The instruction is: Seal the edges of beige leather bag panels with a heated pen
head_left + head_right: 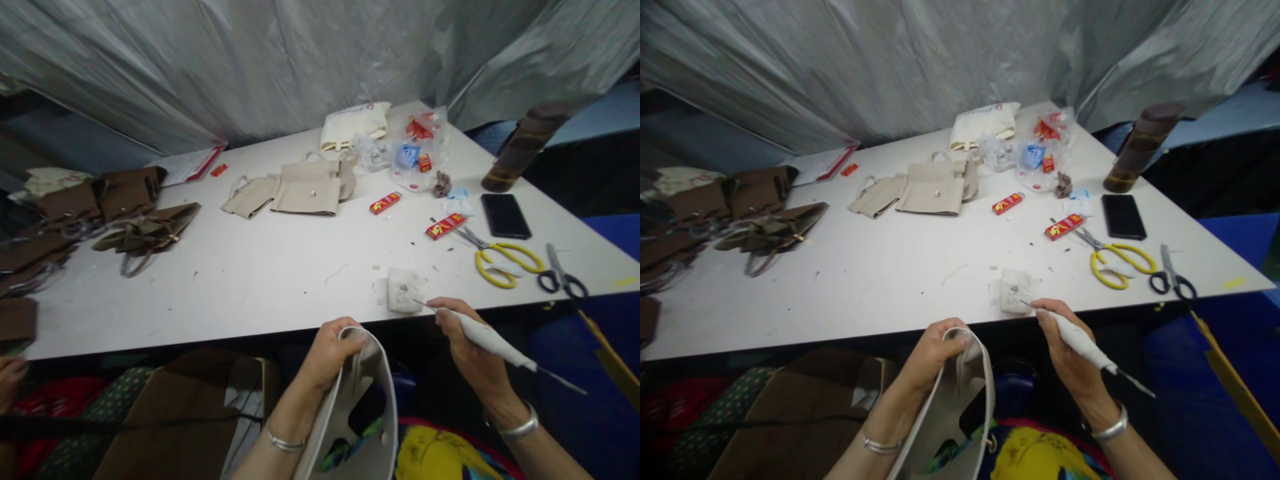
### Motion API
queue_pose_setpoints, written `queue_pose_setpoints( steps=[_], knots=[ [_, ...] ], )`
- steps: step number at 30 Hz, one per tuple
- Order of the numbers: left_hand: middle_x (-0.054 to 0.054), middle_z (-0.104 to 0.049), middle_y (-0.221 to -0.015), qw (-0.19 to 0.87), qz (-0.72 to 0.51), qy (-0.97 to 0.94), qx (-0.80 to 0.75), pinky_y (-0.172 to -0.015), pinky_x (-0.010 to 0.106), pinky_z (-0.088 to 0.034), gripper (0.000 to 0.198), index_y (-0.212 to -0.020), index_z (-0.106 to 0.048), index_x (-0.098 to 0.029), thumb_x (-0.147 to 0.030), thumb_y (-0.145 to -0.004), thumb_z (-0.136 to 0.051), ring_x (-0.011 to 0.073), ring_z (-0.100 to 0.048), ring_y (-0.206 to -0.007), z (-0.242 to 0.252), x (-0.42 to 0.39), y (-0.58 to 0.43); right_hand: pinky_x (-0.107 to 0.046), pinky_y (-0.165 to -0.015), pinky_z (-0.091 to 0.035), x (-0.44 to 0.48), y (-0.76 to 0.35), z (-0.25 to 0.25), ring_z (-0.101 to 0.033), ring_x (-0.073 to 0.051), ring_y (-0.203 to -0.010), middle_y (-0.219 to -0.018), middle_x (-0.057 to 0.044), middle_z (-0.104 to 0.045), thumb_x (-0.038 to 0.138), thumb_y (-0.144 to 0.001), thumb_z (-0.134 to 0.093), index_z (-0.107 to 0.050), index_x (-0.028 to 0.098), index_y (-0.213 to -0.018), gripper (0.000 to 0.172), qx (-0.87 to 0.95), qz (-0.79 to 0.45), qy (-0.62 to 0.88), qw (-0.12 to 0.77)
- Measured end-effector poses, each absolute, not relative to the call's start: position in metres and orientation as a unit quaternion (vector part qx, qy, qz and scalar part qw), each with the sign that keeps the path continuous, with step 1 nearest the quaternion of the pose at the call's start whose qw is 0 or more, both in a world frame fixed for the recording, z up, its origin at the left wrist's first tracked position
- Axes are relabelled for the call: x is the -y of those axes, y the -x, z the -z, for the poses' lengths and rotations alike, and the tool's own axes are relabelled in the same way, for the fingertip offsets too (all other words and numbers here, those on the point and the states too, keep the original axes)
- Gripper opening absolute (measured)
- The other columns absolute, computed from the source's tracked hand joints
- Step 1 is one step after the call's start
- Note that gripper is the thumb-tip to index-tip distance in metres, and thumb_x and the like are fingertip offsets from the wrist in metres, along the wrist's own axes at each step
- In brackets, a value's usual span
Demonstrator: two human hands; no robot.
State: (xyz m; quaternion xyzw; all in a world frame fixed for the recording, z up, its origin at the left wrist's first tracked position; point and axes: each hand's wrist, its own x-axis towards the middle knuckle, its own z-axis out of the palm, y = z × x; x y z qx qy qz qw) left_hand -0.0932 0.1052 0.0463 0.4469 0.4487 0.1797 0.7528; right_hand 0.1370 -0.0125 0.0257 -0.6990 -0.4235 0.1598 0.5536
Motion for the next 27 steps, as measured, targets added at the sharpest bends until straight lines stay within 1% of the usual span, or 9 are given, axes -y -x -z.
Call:
queue_pose_setpoints(
  steps=[2,3,6,9,13,16,18,22,27],
  knots=[
    [-0.001,-0.060,-0.060,0.700,-0.142,-0.518,-0.472,-0.057,0.026,-0.038,0.020,-0.075,-0.067,-0.016,-0.032,-0.071,-0.079,0.0131,-0.050,-0.056,-0.040,-0.083,0.073,-0.027,-0.057,-0.048,0.009,-0.141,-0.024,-0.059,-0.017,-0.063,-0.071,0.002,-0.065,0.058,-0.099,-0.066,-0.068,0.024,-0.099,0.034,0.387,-0.172,0.722,0.547],
    [-0.001,-0.061,-0.062,0.669,-0.125,-0.559,-0.474,-0.059,0.026,-0.039,0.016,-0.075,-0.068,-0.016,-0.031,-0.074,-0.076,0.0138,-0.052,-0.058,-0.037,-0.074,0.066,-0.027,-0.055,-0.048,0.008,-0.142,-0.024,-0.059,-0.017,-0.061,-0.070,0.002,-0.065,0.060,-0.096,-0.069,-0.068,0.024,-0.097,0.036,0.377,-0.171,0.728,0.547],
    [0.000,-0.068,-0.073,0.583,-0.097,-0.659,-0.465,-0.068,0.028,-0.040,0.007,-0.078,-0.072,-0.018,-0.025,-0.078,-0.071,0.0167,-0.059,-0.072,-0.035,-0.058,0.056,-0.027,-0.059,-0.051,0.010,-0.143,-0.022,-0.064,-0.017,-0.062,-0.073,0.001,-0.070,0.061,-0.092,-0.075,-0.071,0.023,-0.094,0.039,0.378,-0.155,0.731,0.546],
    [0.000,-0.070,-0.077,0.545,-0.094,-0.688,-0.470,-0.071,0.029,-0.040,0.006,-0.081,-0.073,-0.019,-0.025,-0.079,-0.071,0.0174,-0.060,-0.076,-0.036,-0.057,0.057,-0.026,-0.064,-0.053,0.012,-0.144,-0.021,-0.069,-0.017,-0.066,-0.078,0.000,-0.074,0.058,-0.094,-0.074,-0.074,0.023,-0.095,0.035,0.398,-0.136,0.720,0.552],
    [0.000,-0.066,-0.074,0.575,-0.107,-0.658,-0.474,-0.067,0.029,-0.038,0.011,-0.080,-0.072,-0.018,-0.029,-0.079,-0.070,0.0167,-0.056,-0.072,-0.037,-0.064,0.061,-0.026,-0.063,-0.054,0.009,-0.145,-0.019,-0.070,-0.016,-0.064,-0.078,0.000,-0.075,0.055,-0.098,-0.071,-0.074,0.023,-0.095,0.032,0.427,-0.126,0.704,0.553],
    [-0.001,-0.060,-0.067,0.626,-0.110,-0.604,-0.480,-0.062,0.028,-0.036,0.014,-0.077,-0.070,-0.017,-0.030,-0.075,-0.070,0.0146,-0.050,-0.064,-0.039,-0.072,0.064,-0.026,-0.065,-0.055,0.005,-0.145,-0.018,-0.071,-0.016,-0.065,-0.082,-0.001,-0.076,0.053,-0.099,-0.070,-0.074,0.023,-0.095,0.031,0.443,-0.124,0.696,0.551],
    [-0.001,-0.059,-0.064,0.651,-0.112,-0.579,-0.478,-0.061,0.027,-0.036,0.016,-0.076,-0.069,-0.016,-0.031,-0.072,-0.072,0.0137,-0.047,-0.062,-0.041,-0.079,0.065,-0.027,-0.065,-0.055,0.003,-0.145,-0.017,-0.070,-0.016,-0.066,-0.084,-0.001,-0.076,0.052,-0.100,-0.070,-0.074,0.023,-0.097,0.030,0.452,-0.121,0.693,0.549],
    [0.001,-0.062,-0.066,0.676,-0.114,-0.562,-0.462,-0.063,0.028,-0.038,0.022,-0.077,-0.071,-0.014,-0.034,-0.069,-0.076,0.0137,-0.049,-0.062,-0.046,-0.089,0.068,-0.026,-0.066,-0.053,0.001,-0.144,-0.015,-0.070,-0.016,-0.069,-0.084,0.000,-0.076,0.047,-0.101,-0.069,-0.072,0.023,-0.099,0.024,0.483,-0.105,0.687,0.532],
    [0.001,-0.064,-0.068,0.675,-0.097,-0.567,-0.461,-0.065,0.028,-0.039,0.020,-0.078,-0.074,-0.014,-0.032,-0.069,-0.077,0.0141,-0.052,-0.064,-0.044,-0.091,0.066,-0.026,-0.067,-0.052,-0.001,-0.144,-0.012,-0.069,-0.015,-0.069,-0.084,0.001,-0.075,0.044,-0.102,-0.070,-0.071,0.024,-0.099,0.020,0.501,-0.094,0.684,0.522]
  ],
)
